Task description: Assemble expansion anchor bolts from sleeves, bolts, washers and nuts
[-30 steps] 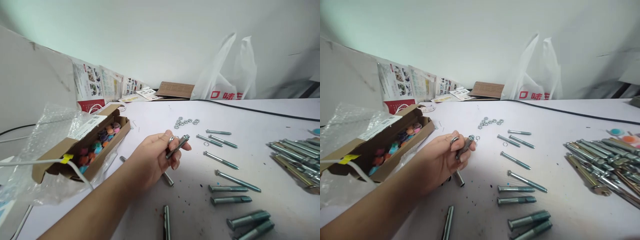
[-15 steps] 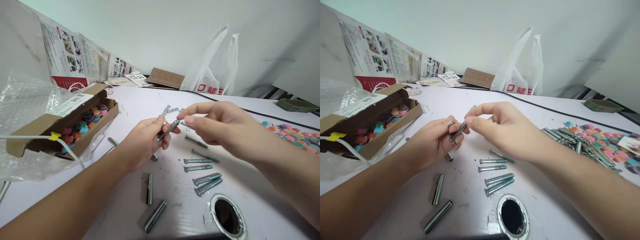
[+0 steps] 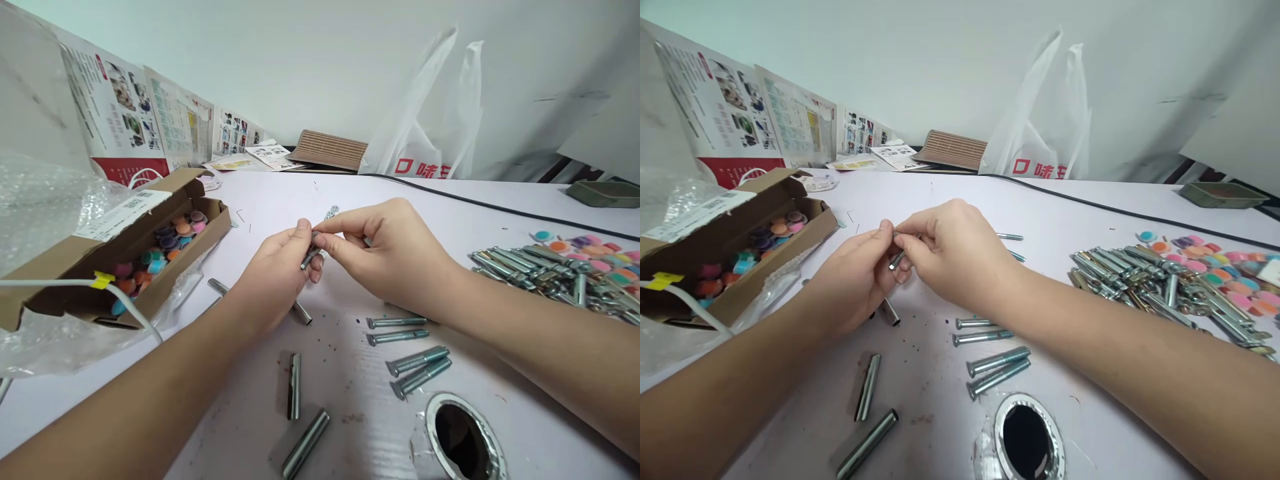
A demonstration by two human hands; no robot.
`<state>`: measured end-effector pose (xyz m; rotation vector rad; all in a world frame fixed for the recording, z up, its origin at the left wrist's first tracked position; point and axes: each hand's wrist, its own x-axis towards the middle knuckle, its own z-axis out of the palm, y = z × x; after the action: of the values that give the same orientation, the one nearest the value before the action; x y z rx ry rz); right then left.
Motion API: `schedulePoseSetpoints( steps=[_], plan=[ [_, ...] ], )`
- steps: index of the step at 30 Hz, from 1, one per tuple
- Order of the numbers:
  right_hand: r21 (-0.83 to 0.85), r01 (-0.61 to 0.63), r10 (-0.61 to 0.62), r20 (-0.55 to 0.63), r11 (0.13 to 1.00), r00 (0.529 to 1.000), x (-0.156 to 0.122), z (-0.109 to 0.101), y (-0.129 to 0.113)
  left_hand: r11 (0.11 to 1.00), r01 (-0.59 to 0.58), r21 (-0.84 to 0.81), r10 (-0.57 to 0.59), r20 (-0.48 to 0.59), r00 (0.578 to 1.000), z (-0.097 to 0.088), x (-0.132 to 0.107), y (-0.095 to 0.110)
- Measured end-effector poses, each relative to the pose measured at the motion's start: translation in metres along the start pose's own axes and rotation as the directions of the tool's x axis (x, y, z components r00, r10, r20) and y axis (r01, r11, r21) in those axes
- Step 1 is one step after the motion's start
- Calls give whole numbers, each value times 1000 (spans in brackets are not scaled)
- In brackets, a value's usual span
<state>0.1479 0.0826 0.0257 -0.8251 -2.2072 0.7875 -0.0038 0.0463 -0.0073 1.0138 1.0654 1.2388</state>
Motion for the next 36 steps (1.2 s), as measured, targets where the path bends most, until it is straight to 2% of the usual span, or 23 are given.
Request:
schedulePoseSetpoints(
  steps=[4,6,8,11,14,16,18,21,24,29,32,34,36],
  plan=[
    [114,-115,120,-36,987,992,1,-8,-7,993,-16,-119,16,-1,1000,2,0,2],
    [260,-186,217,-94,947,972,2,-14,-10,986,16,-165,-16,-3,1000,2,-1,6],
    [429,-227,296,-102,874,950,3,-18,-12,978,74,-193,-70,27,997,1,-3,10],
    [630,-282,321,56,723,946,2,-16,-13,962,160,-221,-144,87,986,-1,-6,14],
    [711,-407,328,255,574,909,1,-9,-14,959,195,-204,-177,102,979,-3,-6,12],
    [726,-466,350,321,506,880,1,-5,-14,973,169,-157,-157,90,984,-2,-3,10],
    [746,-475,364,327,466,872,3,-4,-12,989,119,-87,-115,51,992,-1,0,7],
    [762,-456,386,291,459,875,7,-4,-8,998,57,-4,-57,5,998,1,6,4],
    [759,-451,405,269,469,874,11,-2,-4,999,26,19,-26,14,1000,2,10,1],
    [747,-493,414,317,446,854,13,1,-2,999,21,32,-21,15,1000,2,10,-1],
    [757,-476,411,299,448,861,12,0,-2,999,28,20,-28,14,1000,2,10,-1],
    [758,-425,397,238,495,886,12,-2,-1,999,42,15,-42,5,999,2,10,-1],
    [714,-347,376,126,608,918,11,-3,0,998,55,11,-55,1,999,2,11,-2]
  ],
)
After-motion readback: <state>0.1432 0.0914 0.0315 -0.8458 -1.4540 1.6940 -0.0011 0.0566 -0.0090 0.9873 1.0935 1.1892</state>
